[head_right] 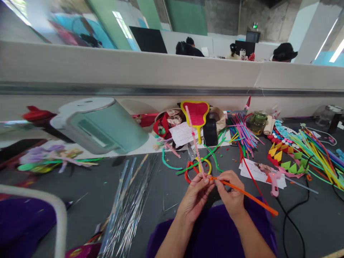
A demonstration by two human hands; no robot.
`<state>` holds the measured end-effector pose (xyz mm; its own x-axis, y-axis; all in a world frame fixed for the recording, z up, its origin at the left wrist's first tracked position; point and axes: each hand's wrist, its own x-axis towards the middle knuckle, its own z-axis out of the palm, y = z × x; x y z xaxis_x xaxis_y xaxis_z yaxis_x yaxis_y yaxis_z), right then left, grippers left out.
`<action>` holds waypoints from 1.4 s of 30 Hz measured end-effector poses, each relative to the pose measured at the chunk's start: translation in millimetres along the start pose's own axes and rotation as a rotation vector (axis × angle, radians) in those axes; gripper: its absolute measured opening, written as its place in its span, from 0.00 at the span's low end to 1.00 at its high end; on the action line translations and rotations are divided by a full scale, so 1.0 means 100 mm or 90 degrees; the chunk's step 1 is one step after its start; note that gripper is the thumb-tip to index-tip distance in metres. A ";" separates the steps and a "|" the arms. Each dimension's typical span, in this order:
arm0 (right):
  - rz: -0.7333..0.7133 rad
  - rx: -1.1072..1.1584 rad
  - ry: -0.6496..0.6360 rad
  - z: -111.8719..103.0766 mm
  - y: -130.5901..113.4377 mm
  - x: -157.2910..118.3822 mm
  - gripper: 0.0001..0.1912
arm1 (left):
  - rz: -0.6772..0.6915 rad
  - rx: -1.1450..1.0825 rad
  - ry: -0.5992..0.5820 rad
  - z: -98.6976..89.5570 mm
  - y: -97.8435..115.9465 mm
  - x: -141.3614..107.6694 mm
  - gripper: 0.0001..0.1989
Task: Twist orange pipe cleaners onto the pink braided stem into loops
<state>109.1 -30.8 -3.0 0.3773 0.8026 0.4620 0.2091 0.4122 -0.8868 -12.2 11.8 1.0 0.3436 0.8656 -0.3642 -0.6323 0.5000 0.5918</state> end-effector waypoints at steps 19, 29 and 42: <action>0.232 0.047 0.033 0.04 0.05 0.01 0.08 | 0.144 0.112 0.020 0.06 -0.05 -0.05 0.13; 0.358 0.233 0.041 0.07 0.23 0.06 0.10 | 0.049 0.071 -0.007 0.00 -0.03 0.03 0.12; 0.355 0.089 0.000 0.13 0.27 0.00 0.11 | 0.015 0.116 0.057 -0.11 -0.18 0.17 0.13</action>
<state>103.2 -14.2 -26.9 0.3959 0.9151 -0.0765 -0.1434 -0.0206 -0.9895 -2.4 17.0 -23.8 0.2621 0.8757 -0.4056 -0.5012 0.4827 0.7182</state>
